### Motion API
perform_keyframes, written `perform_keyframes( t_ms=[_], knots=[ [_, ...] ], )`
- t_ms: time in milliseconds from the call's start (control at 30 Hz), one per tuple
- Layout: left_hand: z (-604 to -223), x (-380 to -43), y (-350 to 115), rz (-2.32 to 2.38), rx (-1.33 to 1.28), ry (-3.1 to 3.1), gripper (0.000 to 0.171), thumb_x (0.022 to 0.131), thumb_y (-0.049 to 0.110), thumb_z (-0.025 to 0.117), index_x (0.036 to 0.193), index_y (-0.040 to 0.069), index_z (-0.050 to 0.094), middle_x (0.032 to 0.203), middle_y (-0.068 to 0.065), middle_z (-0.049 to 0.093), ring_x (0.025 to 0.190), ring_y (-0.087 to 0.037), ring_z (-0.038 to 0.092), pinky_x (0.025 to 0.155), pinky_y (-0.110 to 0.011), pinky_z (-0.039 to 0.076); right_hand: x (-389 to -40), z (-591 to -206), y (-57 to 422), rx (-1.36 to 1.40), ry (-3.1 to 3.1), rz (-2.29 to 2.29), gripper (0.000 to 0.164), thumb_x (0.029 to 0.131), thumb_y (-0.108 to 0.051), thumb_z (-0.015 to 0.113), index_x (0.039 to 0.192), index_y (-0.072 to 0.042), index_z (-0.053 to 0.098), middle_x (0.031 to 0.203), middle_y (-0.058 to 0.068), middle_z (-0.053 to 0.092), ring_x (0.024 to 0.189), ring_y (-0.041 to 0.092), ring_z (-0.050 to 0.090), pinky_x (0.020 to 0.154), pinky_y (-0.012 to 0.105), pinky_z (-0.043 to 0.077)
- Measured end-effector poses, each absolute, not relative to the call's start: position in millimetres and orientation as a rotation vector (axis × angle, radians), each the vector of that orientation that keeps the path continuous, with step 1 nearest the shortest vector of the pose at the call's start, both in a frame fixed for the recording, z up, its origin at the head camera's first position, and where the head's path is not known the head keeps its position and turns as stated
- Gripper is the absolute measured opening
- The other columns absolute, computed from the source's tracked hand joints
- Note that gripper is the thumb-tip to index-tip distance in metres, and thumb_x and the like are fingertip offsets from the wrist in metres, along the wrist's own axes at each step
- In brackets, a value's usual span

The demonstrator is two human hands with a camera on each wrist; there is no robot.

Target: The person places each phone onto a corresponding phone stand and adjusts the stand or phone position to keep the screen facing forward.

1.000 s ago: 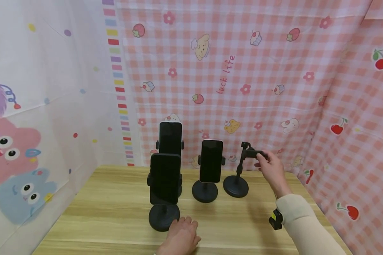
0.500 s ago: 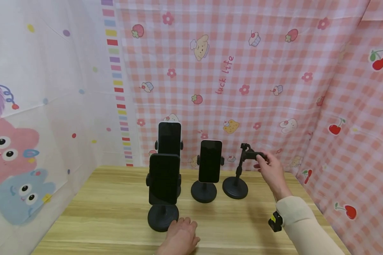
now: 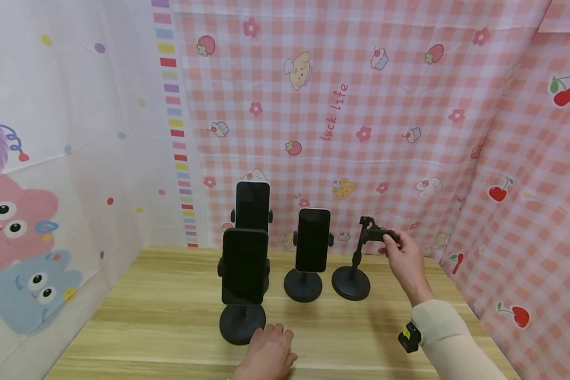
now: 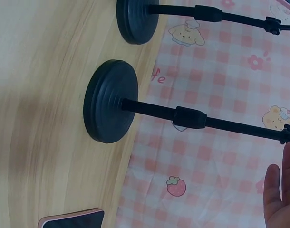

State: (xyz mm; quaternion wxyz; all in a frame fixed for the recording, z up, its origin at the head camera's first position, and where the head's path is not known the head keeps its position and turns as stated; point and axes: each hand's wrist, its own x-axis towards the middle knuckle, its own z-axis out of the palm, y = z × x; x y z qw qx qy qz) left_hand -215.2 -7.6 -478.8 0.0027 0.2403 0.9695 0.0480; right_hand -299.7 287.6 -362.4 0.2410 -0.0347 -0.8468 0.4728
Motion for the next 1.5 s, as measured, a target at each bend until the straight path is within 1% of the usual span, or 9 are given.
perform_keyframes(
  t_ms=[267, 433, 567, 667, 767, 967, 1200, 1367, 1500],
  knots=[
    [-477.9, -215.7, -6.5, 0.146, 0.758, 3.05, 0.031, 0.082, 0.042, 0.069, 0.09, 0.012, 0.065, 0.083, -0.005, 0.06, 0.079, -0.023, 0.055, 0.068, -0.044, 0.048, -292.4, -367.1, 285.2, -0.114, -2.248, 1.23, 0.037, 0.099, -0.031, 0.051, 0.123, -0.005, 0.062, 0.097, 0.019, 0.072, 0.075, 0.017, 0.068, 0.051, 0.021, 0.042],
    [-478.5, -215.5, -5.8, 0.147, 0.77, 3.051, 0.031, 0.082, 0.041, 0.068, 0.09, 0.012, 0.065, 0.082, -0.005, 0.06, 0.078, -0.023, 0.054, 0.067, -0.043, 0.048, -285.3, -371.3, 284.9, -0.11, -2.225, 1.198, 0.036, 0.099, -0.029, 0.052, 0.123, -0.005, 0.062, 0.095, 0.019, 0.074, 0.072, 0.007, 0.066, 0.044, 0.024, 0.037],
    [-478.1, -215.5, -5.2, 0.15, 0.766, 3.031, 0.031, 0.083, 0.042, 0.068, 0.09, 0.012, 0.065, 0.082, -0.005, 0.059, 0.077, -0.023, 0.054, 0.068, -0.043, 0.048, -278.7, -373.5, 280.9, -0.136, -2.194, 1.155, 0.033, 0.098, -0.025, 0.054, 0.123, -0.005, 0.063, 0.091, 0.018, 0.075, 0.072, 0.006, 0.064, 0.045, 0.025, 0.037],
    [-477.3, -215.9, -4.4, 0.157, 0.752, 3.009, 0.031, 0.083, 0.041, 0.068, 0.091, 0.012, 0.065, 0.082, -0.005, 0.059, 0.077, -0.022, 0.053, 0.069, -0.044, 0.048, -274.8, -375.3, 277.3, -0.162, -2.163, 1.147, 0.033, 0.097, -0.024, 0.056, 0.123, -0.006, 0.063, 0.09, 0.017, 0.076, 0.074, 0.005, 0.065, 0.052, 0.021, 0.04],
    [-476.9, -216.4, -3.5, 0.161, 0.739, 2.995, 0.031, 0.083, 0.041, 0.068, 0.093, 0.011, 0.065, 0.084, -0.005, 0.059, 0.077, -0.023, 0.053, 0.07, -0.044, 0.048, -270.9, -377.0, 274.0, -0.169, -2.125, 1.157, 0.032, 0.096, -0.024, 0.057, 0.121, -0.006, 0.064, 0.089, 0.017, 0.076, 0.073, 0.0, 0.064, 0.055, 0.017, 0.04],
    [-478.2, -216.6, -2.7, 0.152, 0.742, 2.999, 0.031, 0.083, 0.041, 0.068, 0.093, 0.012, 0.065, 0.084, -0.005, 0.06, 0.077, -0.023, 0.054, 0.069, -0.044, 0.048, -262.2, -380.9, 267.9, -0.169, -2.067, 1.134, 0.028, 0.095, -0.023, 0.059, 0.116, -0.005, 0.067, 0.086, 0.017, 0.076, 0.069, 0.0, 0.063, 0.05, 0.019, 0.038],
    [-479.3, -217.1, -2.1, 0.152, 0.742, 2.991, 0.031, 0.084, 0.041, 0.067, 0.093, 0.012, 0.065, 0.084, -0.005, 0.059, 0.077, -0.022, 0.053, 0.069, -0.044, 0.048, -250.7, -385.1, 256.9, -0.184, -2.01, 1.102, 0.025, 0.093, -0.02, 0.062, 0.111, -0.005, 0.069, 0.082, 0.017, 0.077, 0.062, -0.012, 0.056, 0.046, 0.019, 0.037],
    [-479.4, -216.9, -1.9, 0.148, 0.749, 2.993, 0.031, 0.083, 0.042, 0.067, 0.092, 0.012, 0.065, 0.082, -0.004, 0.059, 0.075, -0.022, 0.053, 0.068, -0.043, 0.048, -241.8, -386.5, 247.4, -0.189, -1.991, 1.133, 0.025, 0.093, -0.02, 0.063, 0.111, -0.006, 0.069, 0.081, 0.017, 0.077, 0.062, -0.011, 0.057, 0.045, 0.019, 0.035],
    [-479.3, -217.5, -1.6, 0.152, 0.742, 2.983, 0.031, 0.084, 0.041, 0.067, 0.092, 0.012, 0.065, 0.082, -0.004, 0.058, 0.074, -0.021, 0.052, 0.069, -0.043, 0.048, -233.4, -386.9, 239.2, -0.176, -1.974, 1.168, 0.024, 0.092, -0.02, 0.063, 0.111, -0.007, 0.069, 0.081, 0.015, 0.076, 0.067, -0.004, 0.063, 0.048, 0.017, 0.038]
  ],
)
